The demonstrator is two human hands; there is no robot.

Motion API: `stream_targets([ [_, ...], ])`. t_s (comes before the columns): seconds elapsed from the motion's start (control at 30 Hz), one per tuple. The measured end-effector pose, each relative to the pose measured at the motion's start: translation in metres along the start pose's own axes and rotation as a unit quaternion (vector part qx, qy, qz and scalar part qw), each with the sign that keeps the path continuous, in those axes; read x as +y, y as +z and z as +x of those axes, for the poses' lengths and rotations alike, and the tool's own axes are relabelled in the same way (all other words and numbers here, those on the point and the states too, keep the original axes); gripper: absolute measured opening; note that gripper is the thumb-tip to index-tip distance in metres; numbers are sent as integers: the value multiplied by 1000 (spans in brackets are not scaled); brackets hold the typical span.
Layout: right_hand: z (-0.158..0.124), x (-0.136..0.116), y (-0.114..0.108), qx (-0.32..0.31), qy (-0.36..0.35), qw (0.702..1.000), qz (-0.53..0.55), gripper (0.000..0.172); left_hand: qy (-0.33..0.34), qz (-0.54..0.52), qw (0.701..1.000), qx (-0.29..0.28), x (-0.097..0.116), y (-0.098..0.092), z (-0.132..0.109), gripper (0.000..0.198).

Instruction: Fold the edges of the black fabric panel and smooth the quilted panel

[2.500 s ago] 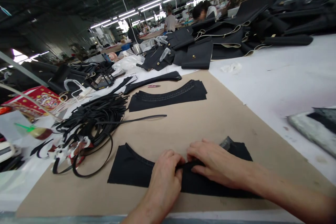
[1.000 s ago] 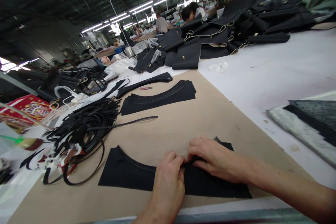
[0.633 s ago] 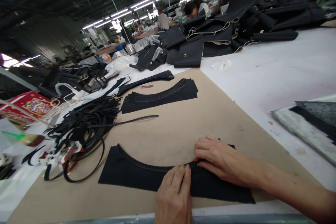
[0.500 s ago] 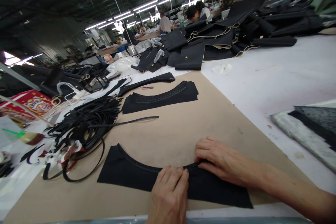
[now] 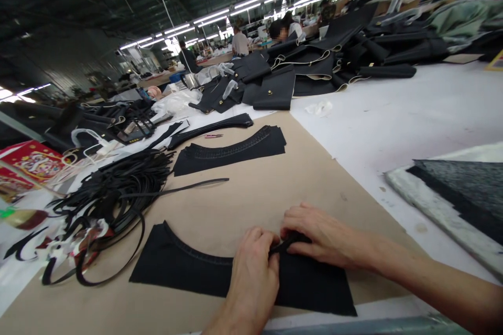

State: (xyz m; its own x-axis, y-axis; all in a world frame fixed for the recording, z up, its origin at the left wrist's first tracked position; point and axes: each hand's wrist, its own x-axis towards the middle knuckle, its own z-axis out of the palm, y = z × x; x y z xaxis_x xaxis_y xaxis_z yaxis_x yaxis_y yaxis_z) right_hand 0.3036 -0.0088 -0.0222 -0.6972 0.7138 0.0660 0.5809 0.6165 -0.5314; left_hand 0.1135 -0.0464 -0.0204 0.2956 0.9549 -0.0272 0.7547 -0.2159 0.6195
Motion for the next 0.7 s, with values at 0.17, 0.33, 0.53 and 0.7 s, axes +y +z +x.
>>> stream_targets([
  [0.17, -4, 2, -3, -6, -1, 1000, 3, 14, -3, 16, 1000, -19, 5, -1, 1, 33],
  [0.33, -12, 4, -3, 5, -23, 1000, -1, 14, 111, 87, 988, 60, -7, 26, -11, 39],
  [0.53, -19, 6, -3, 15, -61, 998, -9, 13, 252, 233, 894, 287, -37, 70, -34, 49],
  [0.7, -18, 8, -9, 17, -67, 998, -7, 10, 289, 209, 901, 245, -42, 52, -32, 39],
])
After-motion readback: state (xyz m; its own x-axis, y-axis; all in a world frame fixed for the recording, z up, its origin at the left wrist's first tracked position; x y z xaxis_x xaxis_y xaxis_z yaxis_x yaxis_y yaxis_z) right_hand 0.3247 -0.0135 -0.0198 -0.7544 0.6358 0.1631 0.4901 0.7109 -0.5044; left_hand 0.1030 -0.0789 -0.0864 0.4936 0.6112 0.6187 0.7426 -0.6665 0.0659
